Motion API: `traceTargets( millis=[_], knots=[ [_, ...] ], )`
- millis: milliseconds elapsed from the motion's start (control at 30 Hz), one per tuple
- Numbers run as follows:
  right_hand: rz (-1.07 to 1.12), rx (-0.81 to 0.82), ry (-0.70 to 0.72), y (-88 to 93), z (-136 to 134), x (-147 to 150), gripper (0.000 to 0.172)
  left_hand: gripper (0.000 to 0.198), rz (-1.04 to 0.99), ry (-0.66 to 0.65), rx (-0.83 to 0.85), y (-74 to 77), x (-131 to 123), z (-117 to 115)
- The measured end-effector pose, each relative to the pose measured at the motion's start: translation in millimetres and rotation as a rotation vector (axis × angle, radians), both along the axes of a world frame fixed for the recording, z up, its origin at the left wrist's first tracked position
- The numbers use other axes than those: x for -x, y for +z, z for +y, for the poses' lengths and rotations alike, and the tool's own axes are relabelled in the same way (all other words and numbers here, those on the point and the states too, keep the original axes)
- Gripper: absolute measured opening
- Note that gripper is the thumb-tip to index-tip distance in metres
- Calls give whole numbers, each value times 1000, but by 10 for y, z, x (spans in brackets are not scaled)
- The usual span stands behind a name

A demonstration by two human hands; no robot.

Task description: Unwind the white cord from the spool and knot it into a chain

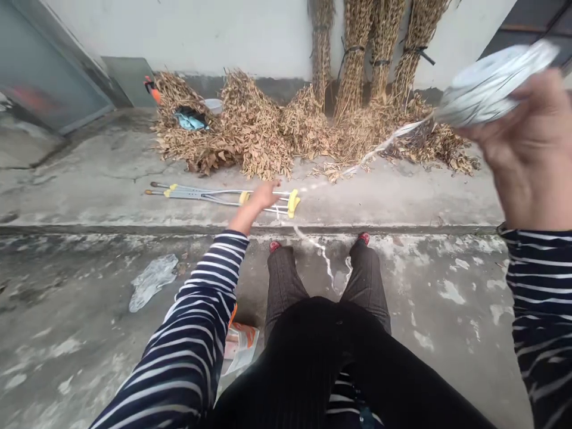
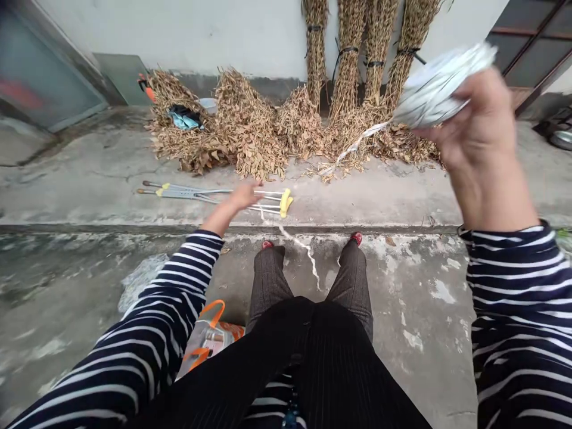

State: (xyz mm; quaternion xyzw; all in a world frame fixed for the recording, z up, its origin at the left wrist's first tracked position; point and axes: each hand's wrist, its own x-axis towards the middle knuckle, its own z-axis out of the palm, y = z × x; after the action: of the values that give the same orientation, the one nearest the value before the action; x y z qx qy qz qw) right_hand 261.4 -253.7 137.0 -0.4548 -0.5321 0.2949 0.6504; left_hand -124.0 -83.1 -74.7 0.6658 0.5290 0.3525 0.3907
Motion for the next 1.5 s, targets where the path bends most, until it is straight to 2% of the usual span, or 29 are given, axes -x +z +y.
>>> traceTargets(
  millis=[67,133,200,267,367,433,500,633,767,967,1133,1233,1367,1500],
  knots=[
    [127,96,29,-159,19,215,45,28,6,-13,-25,-298,-196,-62],
    [193,211,56,-328,58,347,46,33,-46,-96,-33,-389,-451,-218],
    [194,302,115,-502,122,429,48,42,-209,-228,-5,-301,-765,-390],
    [167,362,177,-661,192,497,48,51,-425,-352,18,-126,-1096,-521],
    [137,426,223,-834,261,607,48,58,-670,-460,34,90,-1505,-635],
    [127,467,239,-901,270,676,48,60,-766,-479,79,128,-1673,-683],
    [107,503,250,-940,260,727,47,60,-819,-450,132,93,-1757,-718],
    [65,536,252,-996,237,755,47,45,-800,-367,177,-25,-1753,-734],
    [111,570,274,-1074,243,734,49,21,-699,-410,186,-61,-1659,-713],
    [154,613,391,-1144,247,722,46,28,-600,-374,193,-70,-1571,-719],
    [187,640,428,-1180,219,727,45,36,-689,-395,75,-85,-1542,-720],
    [188,632,425,-1224,187,761,44,30,-692,-366,31,-117,-1520,-754],
    [207,608,390,-1288,137,828,47,20,-657,-291,47,-242,-1473,-844],
    [235,585,364,-1346,103,837,54,10,-608,-300,148,-417,-1399,-969]
  ],
)
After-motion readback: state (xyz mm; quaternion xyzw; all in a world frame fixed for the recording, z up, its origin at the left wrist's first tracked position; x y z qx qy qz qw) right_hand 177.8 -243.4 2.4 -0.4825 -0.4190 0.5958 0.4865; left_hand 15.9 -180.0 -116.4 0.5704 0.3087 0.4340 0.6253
